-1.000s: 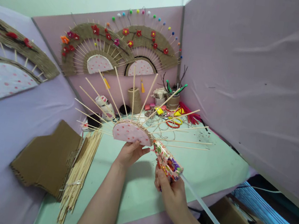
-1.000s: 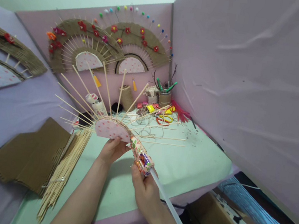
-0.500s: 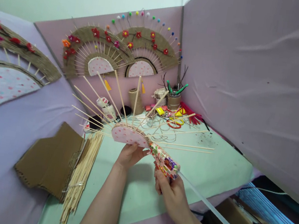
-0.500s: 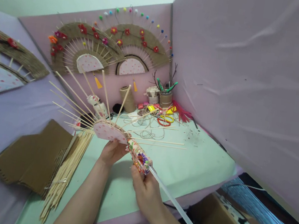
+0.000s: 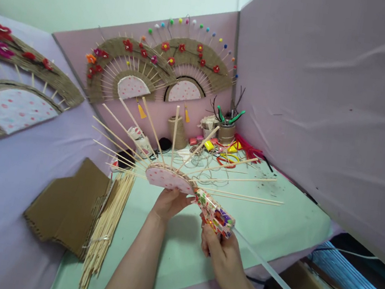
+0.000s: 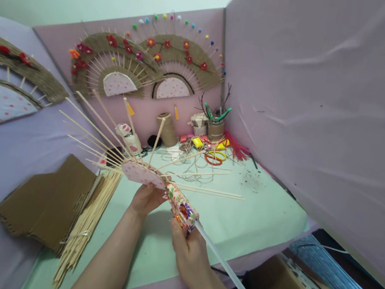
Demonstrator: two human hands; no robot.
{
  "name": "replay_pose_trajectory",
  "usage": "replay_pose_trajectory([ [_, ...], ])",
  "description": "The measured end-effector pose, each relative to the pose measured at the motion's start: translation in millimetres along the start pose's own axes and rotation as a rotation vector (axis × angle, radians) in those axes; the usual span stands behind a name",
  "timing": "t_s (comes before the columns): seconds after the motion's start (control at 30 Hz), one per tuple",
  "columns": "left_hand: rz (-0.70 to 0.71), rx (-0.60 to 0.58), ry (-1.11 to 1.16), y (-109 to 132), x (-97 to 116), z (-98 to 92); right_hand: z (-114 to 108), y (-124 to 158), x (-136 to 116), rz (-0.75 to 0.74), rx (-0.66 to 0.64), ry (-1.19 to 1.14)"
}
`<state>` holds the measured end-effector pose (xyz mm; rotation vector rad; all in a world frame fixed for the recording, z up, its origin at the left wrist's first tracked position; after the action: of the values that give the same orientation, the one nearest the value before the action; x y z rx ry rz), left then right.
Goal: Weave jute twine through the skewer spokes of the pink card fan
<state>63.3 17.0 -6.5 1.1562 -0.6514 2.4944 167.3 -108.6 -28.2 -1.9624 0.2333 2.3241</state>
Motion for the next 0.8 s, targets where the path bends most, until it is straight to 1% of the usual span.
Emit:
replay_pose_trajectory([
  [0.2,-0.002,-0.018,0.032,0.0,-1.2,0.5,2.9,-1.4,4.1,0.035,-0.035,0.039],
  [0.37,0.011,-0.044,0.047,-0.9,-1.3,1.1,3.2,-1.7,-0.4,-0.006,-0.008,0.103],
  [0.53,0.003,-0.044,0.034,-0.7,-2.3,-1.4,3.9,-1.8,-1.8,-0.026,-0.004,0.115],
  [0.8,-0.002,-0.047,0.058,0.0,-3.0,-2.8,4.2,-2.1,0.5,0.001,-0.007,0.114],
])
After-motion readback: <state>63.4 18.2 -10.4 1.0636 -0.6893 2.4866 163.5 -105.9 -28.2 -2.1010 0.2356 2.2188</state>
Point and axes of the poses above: each hand's wrist, its own y-axis away from the middle knuckle, its own z-axis out of the palm, x = y × z, the point moved 6 cm from there along -y, towards the middle knuckle, and after that the axes turned 13 degrees about z, right-handed, at the moved point
